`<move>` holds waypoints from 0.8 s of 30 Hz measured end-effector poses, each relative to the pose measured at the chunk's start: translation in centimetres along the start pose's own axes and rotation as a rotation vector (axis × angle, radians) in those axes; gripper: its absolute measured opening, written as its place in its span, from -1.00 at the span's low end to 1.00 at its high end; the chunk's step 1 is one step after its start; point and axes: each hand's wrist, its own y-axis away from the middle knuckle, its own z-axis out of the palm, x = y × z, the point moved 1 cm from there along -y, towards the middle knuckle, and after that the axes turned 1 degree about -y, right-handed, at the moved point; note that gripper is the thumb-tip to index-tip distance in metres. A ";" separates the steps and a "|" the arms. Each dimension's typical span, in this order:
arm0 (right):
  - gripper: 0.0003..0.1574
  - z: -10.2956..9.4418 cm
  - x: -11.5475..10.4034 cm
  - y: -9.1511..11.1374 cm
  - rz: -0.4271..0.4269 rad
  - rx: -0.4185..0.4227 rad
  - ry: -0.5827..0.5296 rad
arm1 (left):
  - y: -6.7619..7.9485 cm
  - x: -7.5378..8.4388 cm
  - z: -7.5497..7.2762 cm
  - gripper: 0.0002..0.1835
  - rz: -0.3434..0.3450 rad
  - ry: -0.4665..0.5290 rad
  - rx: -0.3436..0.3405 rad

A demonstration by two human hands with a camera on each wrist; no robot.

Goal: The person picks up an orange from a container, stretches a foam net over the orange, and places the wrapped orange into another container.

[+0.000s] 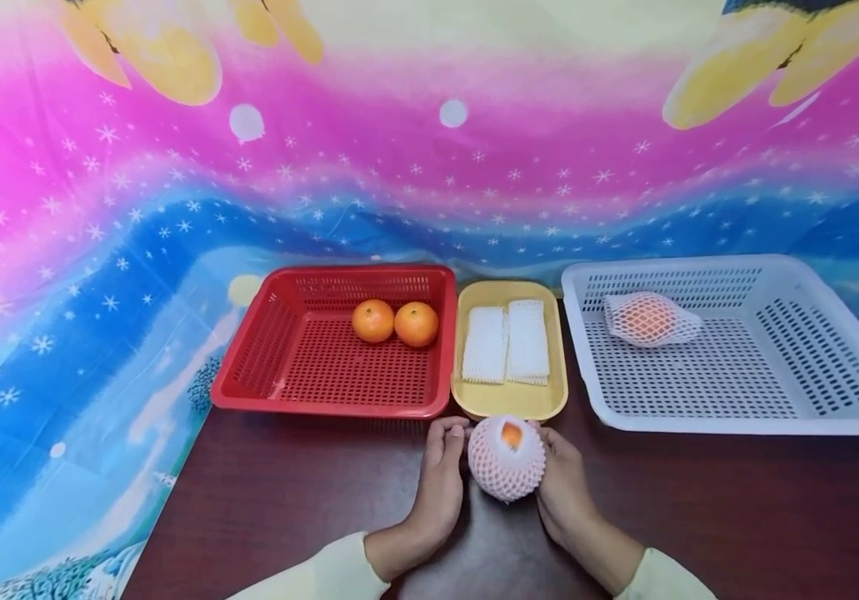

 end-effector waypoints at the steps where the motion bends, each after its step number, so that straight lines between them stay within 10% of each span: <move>1: -0.66 0.0 -0.1 0.0 0.001 0.000 -0.009 | 0.1 0.1 -0.1 -0.74 0.007 -0.008 -0.023; 13: -0.61 0.2 -0.4 -0.4 0.017 0.041 0.019 | 1.2 0.9 -0.9 -0.09 0.451 -0.377 -0.235; 24: -0.49 0.7 -0.5 -0.3 0.043 0.062 0.052 | 1.3 0.5 0.0 0.01 0.284 -0.122 -0.280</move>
